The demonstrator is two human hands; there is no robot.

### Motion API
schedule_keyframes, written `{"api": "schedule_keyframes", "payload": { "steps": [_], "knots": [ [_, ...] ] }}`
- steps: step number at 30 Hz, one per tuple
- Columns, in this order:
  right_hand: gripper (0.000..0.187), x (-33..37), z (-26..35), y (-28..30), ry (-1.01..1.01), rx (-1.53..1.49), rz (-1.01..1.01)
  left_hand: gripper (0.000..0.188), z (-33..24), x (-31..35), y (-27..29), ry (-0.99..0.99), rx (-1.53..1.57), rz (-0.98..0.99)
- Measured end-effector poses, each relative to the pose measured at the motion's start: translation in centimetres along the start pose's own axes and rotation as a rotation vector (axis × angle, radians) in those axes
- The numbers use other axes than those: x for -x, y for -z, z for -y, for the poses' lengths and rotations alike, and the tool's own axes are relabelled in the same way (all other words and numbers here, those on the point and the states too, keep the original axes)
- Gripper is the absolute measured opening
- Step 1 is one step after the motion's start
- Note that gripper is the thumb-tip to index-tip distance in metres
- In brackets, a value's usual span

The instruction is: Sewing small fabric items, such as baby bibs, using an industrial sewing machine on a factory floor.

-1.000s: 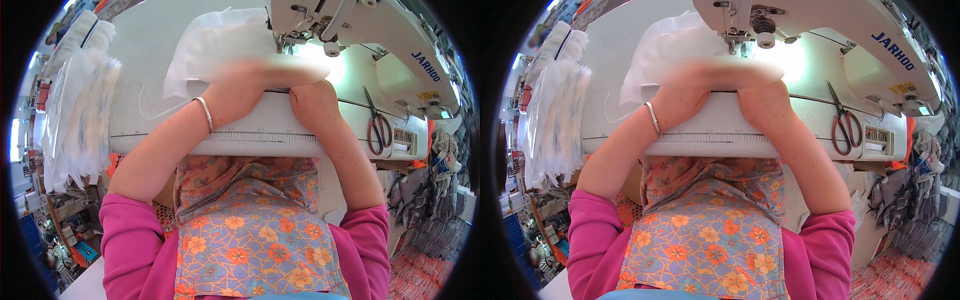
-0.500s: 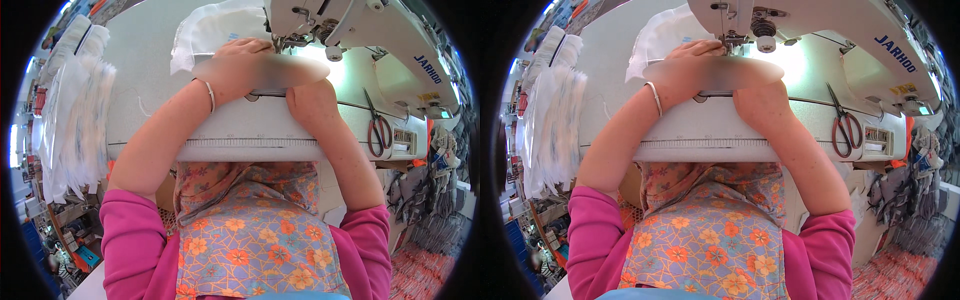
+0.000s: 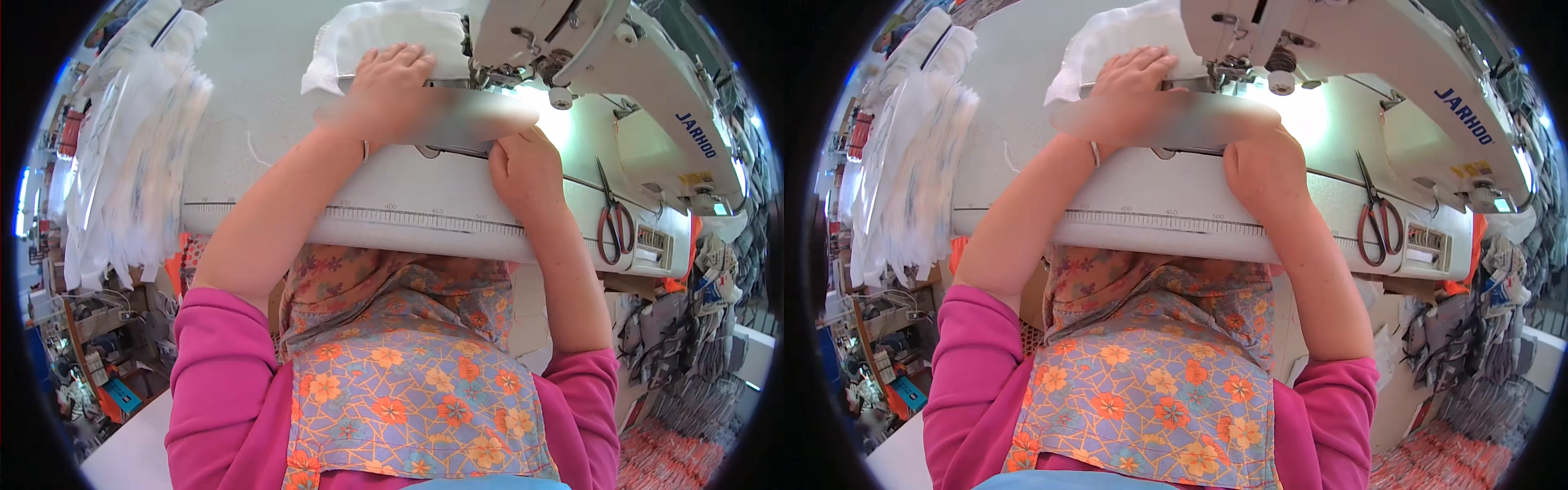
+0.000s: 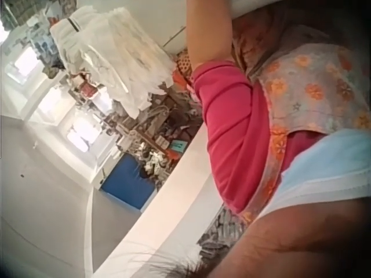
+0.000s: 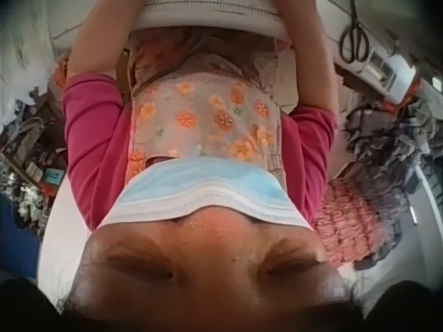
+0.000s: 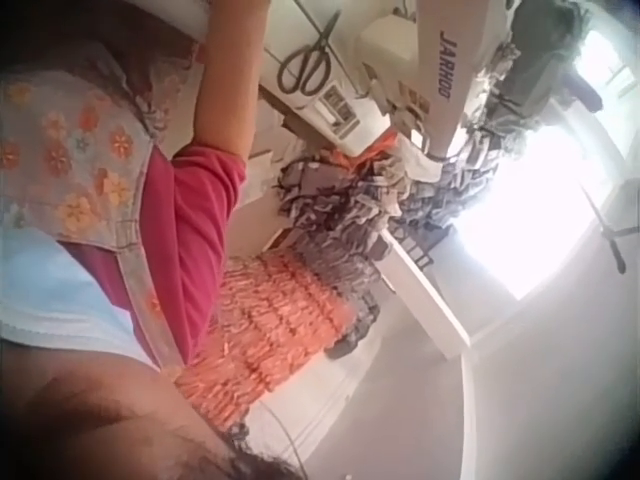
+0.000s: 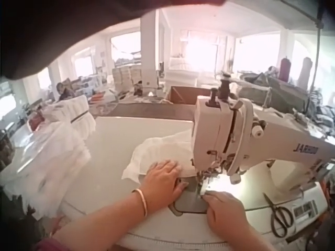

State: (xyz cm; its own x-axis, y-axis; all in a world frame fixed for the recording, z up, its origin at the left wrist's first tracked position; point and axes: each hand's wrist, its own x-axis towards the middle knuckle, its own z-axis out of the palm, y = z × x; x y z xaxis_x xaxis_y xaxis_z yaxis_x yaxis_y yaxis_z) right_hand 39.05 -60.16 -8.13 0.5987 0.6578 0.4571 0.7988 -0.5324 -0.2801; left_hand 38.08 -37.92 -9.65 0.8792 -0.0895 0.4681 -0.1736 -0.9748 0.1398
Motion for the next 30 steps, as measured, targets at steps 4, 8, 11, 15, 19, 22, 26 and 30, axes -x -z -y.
{"api": "schedule_keyframes", "payload": {
  "steps": [4, 8, 11, 15, 19, 22, 26, 30],
  "knots": [
    [0.028, 0.2, -0.4, 0.0, -0.002, 0.025, 0.002, 0.048, -0.2, 0.6, 1.4, 0.0, 0.022, 0.011],
    [0.027, -0.3, -0.2, -0.2, -0.01, 0.016, 0.008, 0.043, 2.3, 3.0, 4.8, 0.107, -0.142, 0.007],
    [0.027, -0.4, 0.0, -0.3, -0.004, -0.011, 0.041, 0.034, 6.3, 3.2, 6.4, 0.234, -0.216, 0.144],
    [0.026, -0.3, 0.1, -0.1, -0.035, 0.003, 0.04, 0.027, 10.7, 0.0, 5.5, 0.316, -0.067, 0.309],
    [0.026, -0.3, -0.1, -0.1, -0.026, 0.003, 0.034, 0.03, 13.6, -6.1, 5.6, 0.47, -0.254, 0.306],
    [0.024, -0.6, -0.3, -0.2, -0.019, -0.027, 0.023, 0.029, 14.2, -11.1, 7.6, 0.143, -0.41, -0.646],
    [0.022, -1.0, -0.6, -0.2, -0.007, -0.041, 0.015, 0.036, 13.9, -17.0, 10.2, 0.316, -0.221, -0.872],
    [0.021, -1.3, -0.6, -0.1, -0.011, -0.064, 0.005, 0.023, 13.7, -17.8, 10.0, 0.255, -0.424, -0.35]
  ]
}}
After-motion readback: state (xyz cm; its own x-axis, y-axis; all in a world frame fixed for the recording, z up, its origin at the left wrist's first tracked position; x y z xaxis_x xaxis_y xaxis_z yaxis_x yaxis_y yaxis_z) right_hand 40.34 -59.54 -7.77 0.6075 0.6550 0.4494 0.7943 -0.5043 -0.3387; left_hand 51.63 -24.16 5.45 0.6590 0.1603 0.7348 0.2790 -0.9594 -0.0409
